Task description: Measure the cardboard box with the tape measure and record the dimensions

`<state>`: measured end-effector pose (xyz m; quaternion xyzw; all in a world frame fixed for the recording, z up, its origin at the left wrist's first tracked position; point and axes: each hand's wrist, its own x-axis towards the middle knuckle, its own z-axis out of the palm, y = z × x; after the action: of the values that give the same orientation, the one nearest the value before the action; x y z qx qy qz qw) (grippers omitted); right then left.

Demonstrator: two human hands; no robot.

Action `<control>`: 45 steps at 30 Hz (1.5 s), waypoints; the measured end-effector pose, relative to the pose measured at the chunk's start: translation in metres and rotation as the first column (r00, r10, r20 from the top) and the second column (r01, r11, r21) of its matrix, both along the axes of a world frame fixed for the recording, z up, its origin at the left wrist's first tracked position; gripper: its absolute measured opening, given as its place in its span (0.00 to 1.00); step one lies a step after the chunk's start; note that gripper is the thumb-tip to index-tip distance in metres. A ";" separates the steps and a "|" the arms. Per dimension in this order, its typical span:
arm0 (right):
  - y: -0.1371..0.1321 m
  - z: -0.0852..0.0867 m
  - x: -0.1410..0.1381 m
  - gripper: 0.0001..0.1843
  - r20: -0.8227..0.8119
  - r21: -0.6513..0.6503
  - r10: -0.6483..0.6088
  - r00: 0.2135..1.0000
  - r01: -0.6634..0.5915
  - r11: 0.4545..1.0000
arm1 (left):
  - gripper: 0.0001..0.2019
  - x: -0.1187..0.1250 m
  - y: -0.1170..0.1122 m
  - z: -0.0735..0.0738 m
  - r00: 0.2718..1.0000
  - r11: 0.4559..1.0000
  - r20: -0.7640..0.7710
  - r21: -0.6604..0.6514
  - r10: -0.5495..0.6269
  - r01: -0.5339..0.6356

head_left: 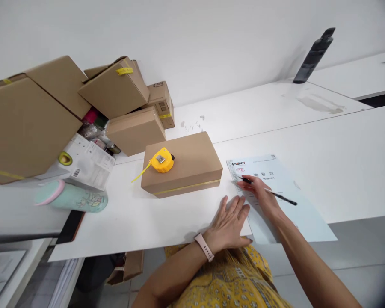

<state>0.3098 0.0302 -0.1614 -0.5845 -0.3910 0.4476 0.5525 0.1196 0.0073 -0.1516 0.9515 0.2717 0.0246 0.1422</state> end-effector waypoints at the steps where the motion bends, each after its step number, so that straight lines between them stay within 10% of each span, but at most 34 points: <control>1: 0.000 -0.002 -0.001 0.31 0.035 -0.030 0.010 0.999 -0.009 1.000 | 0.46 0.001 0.000 -0.001 1.000 1.000 -0.001 -0.001 0.004 -0.004; 20: -0.006 -0.014 -0.008 0.21 0.407 0.050 -0.168 0.898 0.161 0.986 | 0.43 0.003 -0.002 -0.007 0.998 0.999 0.024 -0.008 0.050 -0.050; 45: -0.006 -0.013 -0.010 0.20 0.435 0.037 -0.143 0.889 0.140 0.989 | 0.44 0.003 -0.003 -0.004 0.999 0.998 0.007 0.017 0.053 -0.053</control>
<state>0.3001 0.0240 -0.1740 -0.6953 -0.4622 0.2630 0.4835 0.1229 0.0043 -0.1553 0.9451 0.2960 0.0339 0.1341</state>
